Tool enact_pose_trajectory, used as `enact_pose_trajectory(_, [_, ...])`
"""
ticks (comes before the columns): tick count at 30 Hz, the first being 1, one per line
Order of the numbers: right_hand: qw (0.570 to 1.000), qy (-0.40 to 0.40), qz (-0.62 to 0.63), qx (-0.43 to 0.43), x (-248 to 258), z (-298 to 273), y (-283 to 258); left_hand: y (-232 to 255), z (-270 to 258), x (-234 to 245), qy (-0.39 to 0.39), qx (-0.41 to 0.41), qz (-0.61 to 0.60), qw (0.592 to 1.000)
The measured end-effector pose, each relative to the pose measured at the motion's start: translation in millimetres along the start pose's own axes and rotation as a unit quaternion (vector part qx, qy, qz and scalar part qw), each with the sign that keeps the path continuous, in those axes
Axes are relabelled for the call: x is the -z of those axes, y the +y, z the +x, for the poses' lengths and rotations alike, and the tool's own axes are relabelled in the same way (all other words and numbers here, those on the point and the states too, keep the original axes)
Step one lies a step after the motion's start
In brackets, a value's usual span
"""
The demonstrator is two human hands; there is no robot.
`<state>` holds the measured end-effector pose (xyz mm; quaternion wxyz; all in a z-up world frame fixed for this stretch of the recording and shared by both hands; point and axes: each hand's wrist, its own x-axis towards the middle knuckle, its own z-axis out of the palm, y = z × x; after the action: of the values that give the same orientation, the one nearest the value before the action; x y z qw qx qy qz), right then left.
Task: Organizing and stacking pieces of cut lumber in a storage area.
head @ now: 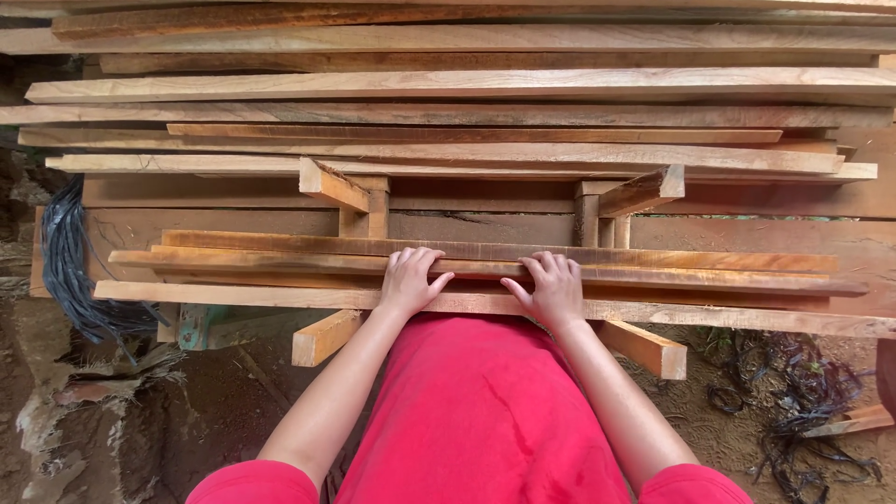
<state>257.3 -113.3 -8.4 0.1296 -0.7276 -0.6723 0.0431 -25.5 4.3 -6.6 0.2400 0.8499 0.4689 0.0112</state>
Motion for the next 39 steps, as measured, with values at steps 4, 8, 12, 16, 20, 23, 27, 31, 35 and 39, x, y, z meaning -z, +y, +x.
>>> enact_pose_trajectory(4, [0.999,-0.014,0.032,-0.01,1,1,-1,0,1,-4,0.025,-0.015,0.01,1.0])
enact_pose_trajectory(8, [0.996,-0.05,0.077,-0.006,5,-3,-3,3,0,-1,-0.059,0.013,-0.045,0.997])
enact_pose_trajectory(12, [0.991,-0.097,0.089,-0.002,11,-4,-3,10,3,16,-0.136,0.033,-0.059,0.988])
enact_pose_trajectory(16, [0.988,-0.134,0.081,0.008,18,3,-8,11,5,17,-0.174,0.022,-0.05,0.983])
enact_pose_trajectory(20, [0.988,-0.143,0.03,0.052,10,5,-6,11,9,6,-0.141,-0.056,0.055,0.987])
enact_pose_trajectory(23, [0.984,-0.169,0.035,0.046,9,4,-8,8,6,-4,-0.165,-0.029,0.033,0.985])
enact_pose_trajectory(27, [0.974,-0.205,0.088,0.041,37,20,-14,21,13,18,-0.215,-0.007,0.011,0.976])
enact_pose_trajectory(31, [0.972,-0.218,0.08,0.038,20,12,-12,18,14,4,-0.186,-0.055,0.047,0.98])
enact_pose_trajectory(35, [0.968,-0.245,0.059,0.011,5,5,-11,17,10,-4,-0.19,-0.016,0.019,0.982])
enact_pose_trajectory(39, [0.961,-0.244,0.127,0.005,47,20,-25,46,11,42,-0.225,-0.001,-0.04,0.973])
